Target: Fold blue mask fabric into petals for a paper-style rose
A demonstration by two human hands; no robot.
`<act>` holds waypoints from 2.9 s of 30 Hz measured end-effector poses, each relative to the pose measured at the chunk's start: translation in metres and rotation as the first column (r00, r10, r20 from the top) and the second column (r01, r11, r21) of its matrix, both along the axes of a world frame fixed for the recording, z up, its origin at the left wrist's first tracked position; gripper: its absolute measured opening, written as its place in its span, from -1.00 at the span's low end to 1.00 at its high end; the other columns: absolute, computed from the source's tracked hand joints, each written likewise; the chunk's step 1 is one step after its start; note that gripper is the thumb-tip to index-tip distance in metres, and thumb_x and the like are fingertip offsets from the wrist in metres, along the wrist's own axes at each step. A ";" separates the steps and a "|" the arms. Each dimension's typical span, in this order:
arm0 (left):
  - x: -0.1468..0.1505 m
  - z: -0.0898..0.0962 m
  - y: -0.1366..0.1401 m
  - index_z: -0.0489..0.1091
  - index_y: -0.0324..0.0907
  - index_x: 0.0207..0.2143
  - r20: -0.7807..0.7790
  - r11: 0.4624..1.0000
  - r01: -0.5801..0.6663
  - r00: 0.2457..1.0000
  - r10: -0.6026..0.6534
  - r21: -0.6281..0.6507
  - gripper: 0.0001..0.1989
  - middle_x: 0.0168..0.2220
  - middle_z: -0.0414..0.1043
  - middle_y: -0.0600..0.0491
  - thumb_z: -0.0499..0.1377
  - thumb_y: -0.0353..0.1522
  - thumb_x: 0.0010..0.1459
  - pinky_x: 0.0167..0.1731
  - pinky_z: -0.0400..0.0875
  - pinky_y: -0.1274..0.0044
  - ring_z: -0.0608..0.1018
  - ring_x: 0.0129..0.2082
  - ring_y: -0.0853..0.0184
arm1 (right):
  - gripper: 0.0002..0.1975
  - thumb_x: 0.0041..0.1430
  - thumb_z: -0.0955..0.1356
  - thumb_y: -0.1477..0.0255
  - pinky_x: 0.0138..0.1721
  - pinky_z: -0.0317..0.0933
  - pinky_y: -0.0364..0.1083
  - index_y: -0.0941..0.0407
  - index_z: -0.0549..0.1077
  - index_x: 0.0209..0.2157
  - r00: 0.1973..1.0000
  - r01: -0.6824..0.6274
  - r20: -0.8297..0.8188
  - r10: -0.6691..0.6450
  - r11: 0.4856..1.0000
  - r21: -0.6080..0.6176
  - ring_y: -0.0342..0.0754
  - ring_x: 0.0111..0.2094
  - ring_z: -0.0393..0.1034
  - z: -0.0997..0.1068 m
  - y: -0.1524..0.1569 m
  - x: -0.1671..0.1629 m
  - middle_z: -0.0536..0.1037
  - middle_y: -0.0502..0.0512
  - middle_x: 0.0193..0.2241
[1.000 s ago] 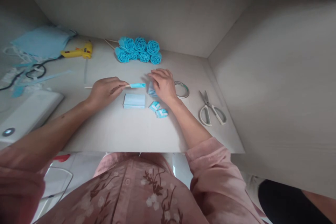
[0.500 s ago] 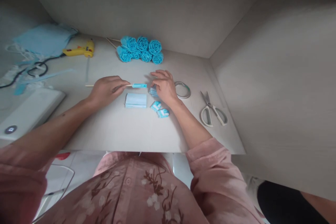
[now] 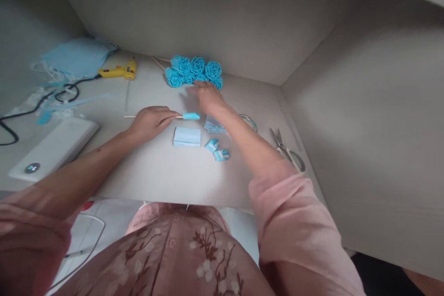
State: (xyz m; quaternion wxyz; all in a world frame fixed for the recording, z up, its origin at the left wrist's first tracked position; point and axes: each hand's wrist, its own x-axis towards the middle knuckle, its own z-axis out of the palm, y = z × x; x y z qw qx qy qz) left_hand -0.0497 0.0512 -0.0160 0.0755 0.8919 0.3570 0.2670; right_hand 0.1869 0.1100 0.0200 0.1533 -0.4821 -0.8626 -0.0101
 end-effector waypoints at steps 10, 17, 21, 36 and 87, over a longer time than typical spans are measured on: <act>-0.019 -0.015 0.020 0.57 -0.16 -0.12 -0.100 0.943 -0.329 0.938 0.333 0.051 -0.59 -0.26 0.51 -0.14 -0.07 -0.46 0.23 -0.23 0.35 0.33 0.49 -0.20 0.11 | -0.56 0.42 0.07 0.43 0.29 0.11 0.13 -0.03 0.37 0.18 0.973 -0.068 -0.206 0.101 0.985 0.161 0.08 0.25 0.24 0.045 -0.054 -0.031 0.40 0.05 0.20; -0.017 -0.012 0.019 0.56 -0.23 -0.09 -0.101 0.934 -0.357 0.929 0.356 0.005 -0.60 -0.15 0.49 -0.23 -0.02 -0.48 0.16 -0.17 0.32 0.21 0.46 -0.12 -0.02 | -0.60 0.33 0.16 0.46 0.23 0.13 0.23 0.04 0.46 0.10 0.964 0.081 -0.259 -0.053 0.992 0.099 0.11 0.07 0.38 -0.002 -0.103 0.006 0.57 0.15 0.00; -0.009 -0.005 0.012 0.53 -0.21 -0.04 -0.007 0.955 -0.296 0.955 0.296 -0.003 -0.61 -0.04 0.46 -0.21 0.01 -0.45 0.16 -0.09 0.30 0.17 0.43 -0.03 -0.05 | -0.65 0.32 0.21 0.46 0.29 -0.03 0.29 0.04 0.50 0.04 0.987 0.123 -0.114 -0.113 0.989 0.078 0.10 -0.06 0.44 -0.012 -0.119 0.003 0.63 0.13 -0.18; 0.017 0.004 -0.022 0.57 -0.12 -0.34 -0.081 0.921 0.387 0.918 -0.389 -0.033 -0.64 -0.29 0.60 0.01 0.00 -0.58 0.08 -0.18 0.38 0.45 0.57 -0.24 0.29 | -0.75 0.28 0.33 0.40 0.37 -0.24 0.30 0.04 0.58 -0.06 0.997 -0.014 0.072 0.011 0.999 0.040 0.07 -0.08 0.48 -0.027 -0.117 -0.007 0.66 0.09 -0.20; 0.018 -0.014 -0.014 0.50 -0.24 -0.03 0.380 0.854 0.150 0.923 0.060 -0.499 -0.61 -0.37 0.53 0.06 0.09 -0.43 0.10 -0.42 0.32 0.65 0.47 -0.45 0.47 | -0.85 0.28 0.34 0.40 0.23 -0.09 0.11 0.05 0.57 -0.24 1.000 -0.017 0.005 0.017 0.998 0.062 0.00 -0.20 0.45 -0.027 -0.120 -0.012 0.65 0.04 -0.30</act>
